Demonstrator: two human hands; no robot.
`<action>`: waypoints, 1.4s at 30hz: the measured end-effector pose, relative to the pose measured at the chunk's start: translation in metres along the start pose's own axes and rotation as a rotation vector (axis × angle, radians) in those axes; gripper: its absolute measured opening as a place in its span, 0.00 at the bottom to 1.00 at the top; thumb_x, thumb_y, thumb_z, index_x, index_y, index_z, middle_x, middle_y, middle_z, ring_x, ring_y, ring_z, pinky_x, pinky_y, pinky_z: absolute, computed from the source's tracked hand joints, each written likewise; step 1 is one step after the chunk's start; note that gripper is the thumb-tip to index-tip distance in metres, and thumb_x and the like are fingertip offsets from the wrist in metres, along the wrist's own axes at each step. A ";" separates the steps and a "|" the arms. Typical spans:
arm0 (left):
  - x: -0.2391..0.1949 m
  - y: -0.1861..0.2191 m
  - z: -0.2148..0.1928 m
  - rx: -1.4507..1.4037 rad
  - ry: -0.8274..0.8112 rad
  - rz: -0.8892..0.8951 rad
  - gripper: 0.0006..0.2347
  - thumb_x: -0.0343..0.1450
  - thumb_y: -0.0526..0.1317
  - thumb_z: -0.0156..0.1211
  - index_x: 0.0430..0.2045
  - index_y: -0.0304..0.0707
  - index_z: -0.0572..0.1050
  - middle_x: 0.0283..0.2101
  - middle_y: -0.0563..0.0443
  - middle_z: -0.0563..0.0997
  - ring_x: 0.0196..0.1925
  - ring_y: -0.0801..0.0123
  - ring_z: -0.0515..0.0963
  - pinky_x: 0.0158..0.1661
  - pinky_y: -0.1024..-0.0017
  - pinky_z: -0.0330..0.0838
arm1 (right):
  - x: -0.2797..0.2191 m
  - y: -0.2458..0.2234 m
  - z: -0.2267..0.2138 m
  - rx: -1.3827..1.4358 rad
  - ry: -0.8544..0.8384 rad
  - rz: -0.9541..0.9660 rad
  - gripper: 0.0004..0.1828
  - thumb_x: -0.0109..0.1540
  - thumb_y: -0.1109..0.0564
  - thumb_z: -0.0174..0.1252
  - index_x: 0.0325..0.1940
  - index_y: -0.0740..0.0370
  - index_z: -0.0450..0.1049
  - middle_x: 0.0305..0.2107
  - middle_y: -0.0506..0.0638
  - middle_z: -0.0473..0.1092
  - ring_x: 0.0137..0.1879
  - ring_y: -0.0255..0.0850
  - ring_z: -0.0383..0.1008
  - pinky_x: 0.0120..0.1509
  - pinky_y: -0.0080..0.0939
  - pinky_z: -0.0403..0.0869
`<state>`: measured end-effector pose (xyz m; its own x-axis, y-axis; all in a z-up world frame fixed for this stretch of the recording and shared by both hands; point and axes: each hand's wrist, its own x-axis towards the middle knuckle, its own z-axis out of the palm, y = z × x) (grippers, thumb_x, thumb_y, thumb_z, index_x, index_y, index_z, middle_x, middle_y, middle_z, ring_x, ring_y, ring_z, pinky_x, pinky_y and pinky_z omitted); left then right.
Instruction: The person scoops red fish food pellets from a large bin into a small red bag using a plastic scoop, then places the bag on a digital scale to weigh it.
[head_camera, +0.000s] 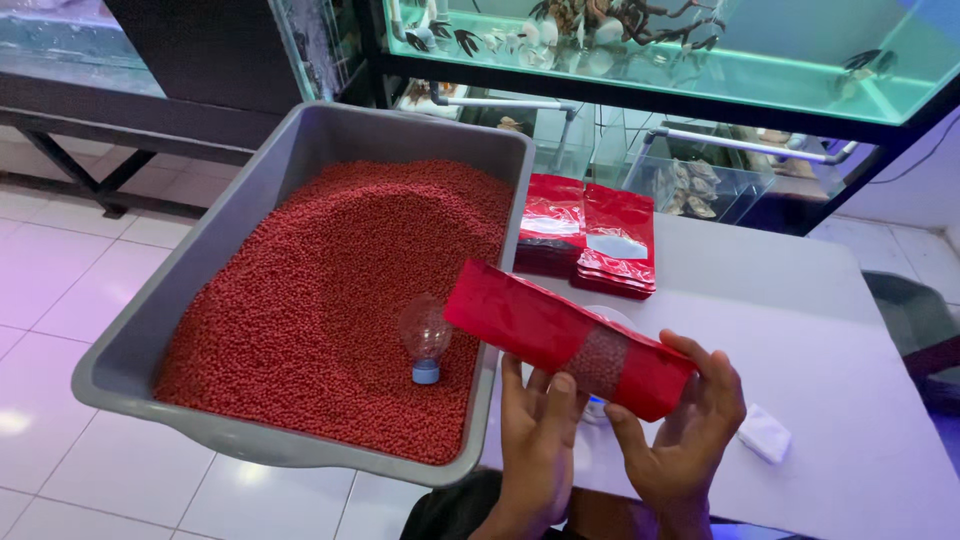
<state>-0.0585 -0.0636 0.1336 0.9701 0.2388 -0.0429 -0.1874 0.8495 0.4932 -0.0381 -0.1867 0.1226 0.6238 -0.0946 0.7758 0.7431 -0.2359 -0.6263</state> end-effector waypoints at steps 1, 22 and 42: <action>0.001 -0.001 0.000 -0.001 -0.001 0.001 0.29 0.78 0.35 0.62 0.79 0.45 0.63 0.62 0.37 0.84 0.61 0.60 0.85 0.60 0.60 0.82 | 0.003 -0.002 0.000 0.000 0.000 -0.002 0.57 0.61 0.60 0.72 0.89 0.54 0.48 0.75 0.76 0.65 0.80 0.60 0.70 0.74 0.53 0.80; 0.009 0.007 0.000 -0.087 -0.027 0.001 0.26 0.79 0.37 0.62 0.75 0.42 0.63 0.61 0.34 0.87 0.60 0.52 0.88 0.60 0.54 0.84 | 0.036 -0.015 0.006 -0.071 -0.158 0.020 0.48 0.64 0.63 0.72 0.85 0.63 0.56 0.76 0.67 0.63 0.86 0.59 0.67 0.81 0.52 0.82; 0.012 -0.004 -0.003 -0.027 0.049 0.072 0.37 0.74 0.31 0.62 0.84 0.42 0.57 0.76 0.38 0.76 0.73 0.57 0.78 0.70 0.59 0.72 | -0.015 0.041 0.003 0.283 -0.045 0.372 0.41 0.68 0.62 0.65 0.82 0.57 0.54 0.76 0.60 0.63 0.73 0.51 0.74 0.71 0.48 0.79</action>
<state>-0.0468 -0.0628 0.1290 0.9455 0.3218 -0.0506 -0.2611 0.8415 0.4730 -0.0159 -0.1924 0.0854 0.8657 -0.0791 0.4943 0.4998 0.0801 -0.8625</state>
